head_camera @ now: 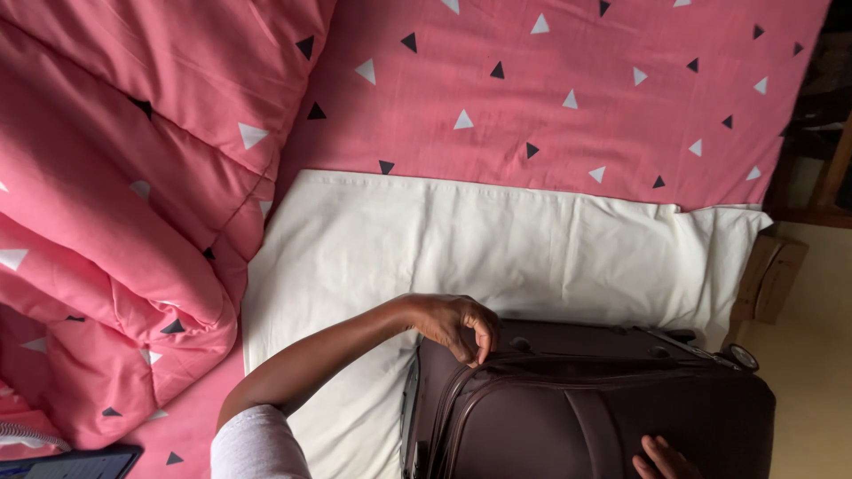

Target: The person repeatedly rotates and repositions a brown suitcase on a bed, then opens the suitcase to reveal folded clothes inside. The person does not pack or unpack items during the clip.

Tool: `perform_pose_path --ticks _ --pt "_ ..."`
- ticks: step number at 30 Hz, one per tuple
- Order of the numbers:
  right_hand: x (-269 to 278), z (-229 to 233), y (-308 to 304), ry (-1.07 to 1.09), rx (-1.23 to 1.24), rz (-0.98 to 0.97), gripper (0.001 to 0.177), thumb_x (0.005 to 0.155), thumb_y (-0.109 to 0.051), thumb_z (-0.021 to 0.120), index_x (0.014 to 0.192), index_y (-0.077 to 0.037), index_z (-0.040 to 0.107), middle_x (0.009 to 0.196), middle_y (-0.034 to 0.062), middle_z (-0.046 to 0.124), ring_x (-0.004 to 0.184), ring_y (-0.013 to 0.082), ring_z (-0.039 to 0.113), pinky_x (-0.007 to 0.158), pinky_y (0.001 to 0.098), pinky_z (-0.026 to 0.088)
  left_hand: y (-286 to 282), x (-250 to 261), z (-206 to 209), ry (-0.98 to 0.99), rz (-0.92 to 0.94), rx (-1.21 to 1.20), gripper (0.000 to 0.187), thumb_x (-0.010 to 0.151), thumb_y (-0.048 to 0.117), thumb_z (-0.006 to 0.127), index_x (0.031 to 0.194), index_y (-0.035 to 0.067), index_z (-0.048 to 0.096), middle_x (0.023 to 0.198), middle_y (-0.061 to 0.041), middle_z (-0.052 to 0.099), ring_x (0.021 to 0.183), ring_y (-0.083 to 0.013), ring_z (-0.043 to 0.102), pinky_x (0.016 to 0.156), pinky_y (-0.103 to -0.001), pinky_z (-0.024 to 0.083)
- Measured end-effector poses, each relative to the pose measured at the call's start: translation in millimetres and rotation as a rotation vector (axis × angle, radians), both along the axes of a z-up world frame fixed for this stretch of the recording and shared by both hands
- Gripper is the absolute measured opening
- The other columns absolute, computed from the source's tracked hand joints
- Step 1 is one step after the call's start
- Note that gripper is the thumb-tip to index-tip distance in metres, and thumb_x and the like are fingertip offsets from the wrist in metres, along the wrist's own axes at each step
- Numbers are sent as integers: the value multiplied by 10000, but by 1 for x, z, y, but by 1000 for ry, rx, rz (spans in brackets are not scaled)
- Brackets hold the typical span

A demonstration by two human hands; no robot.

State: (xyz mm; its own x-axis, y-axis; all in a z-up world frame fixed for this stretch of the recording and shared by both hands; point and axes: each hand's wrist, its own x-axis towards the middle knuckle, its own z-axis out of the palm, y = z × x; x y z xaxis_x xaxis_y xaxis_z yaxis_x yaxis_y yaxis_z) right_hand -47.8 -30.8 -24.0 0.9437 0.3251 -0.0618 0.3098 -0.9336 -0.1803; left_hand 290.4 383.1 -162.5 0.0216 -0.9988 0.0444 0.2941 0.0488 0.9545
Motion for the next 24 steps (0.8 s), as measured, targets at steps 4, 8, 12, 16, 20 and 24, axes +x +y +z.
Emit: perform_pose_path --ticks 4,8,12,16,20,24 --pt "11 -17 -4 -205 -45 176 402 1171 -429 382 1451 -159 483 1536 160 500 1388 346 522 1080 452 538 13 -11 6 1 67 33 222 769 194 836 978 138 786 1070 1 725 1095 -210 674 1030 -416 560" --pt "0 -11 -1 -115 -42 65 426 1124 -476 370 1399 -187 521 1489 130 527 1363 308 541 1055 466 535 15 -15 12 -20 77 19 402 759 181 786 1151 153 706 1298 -91 648 1306 -306 553 1154 -524 403" --pt "-5 6 -2 57 -1 -46 491 1045 -528 317 1305 -215 591 1418 110 573 1316 300 565 1048 487 523 16 -31 10 -11 38 105 637 830 216 609 1463 226 540 1603 -125 421 1524 -376 271 1194 -621 197" --pt "18 17 31 -81 146 -79 478 1100 -482 336 1312 -136 590 1432 117 569 1262 310 597 1082 496 517 11 -57 -9 -124 253 -54 542 1028 361 398 1537 216 520 1626 -139 453 1548 -404 308 1266 -612 201" --pt "45 65 97 -7 98 -324 458 1125 -389 382 1222 -39 661 1370 159 629 1287 374 609 1130 520 482 13 -89 -10 -256 554 -44 653 1119 572 202 1485 187 581 1550 -110 566 1477 -371 451 1252 -497 359" --pt "83 80 128 -162 195 -254 446 1103 -314 422 1151 39 690 1296 214 668 1261 398 630 1124 496 482 28 -121 14 -320 805 135 658 1114 551 194 1449 149 593 1502 -97 611 1395 -342 547 1215 -450 430"
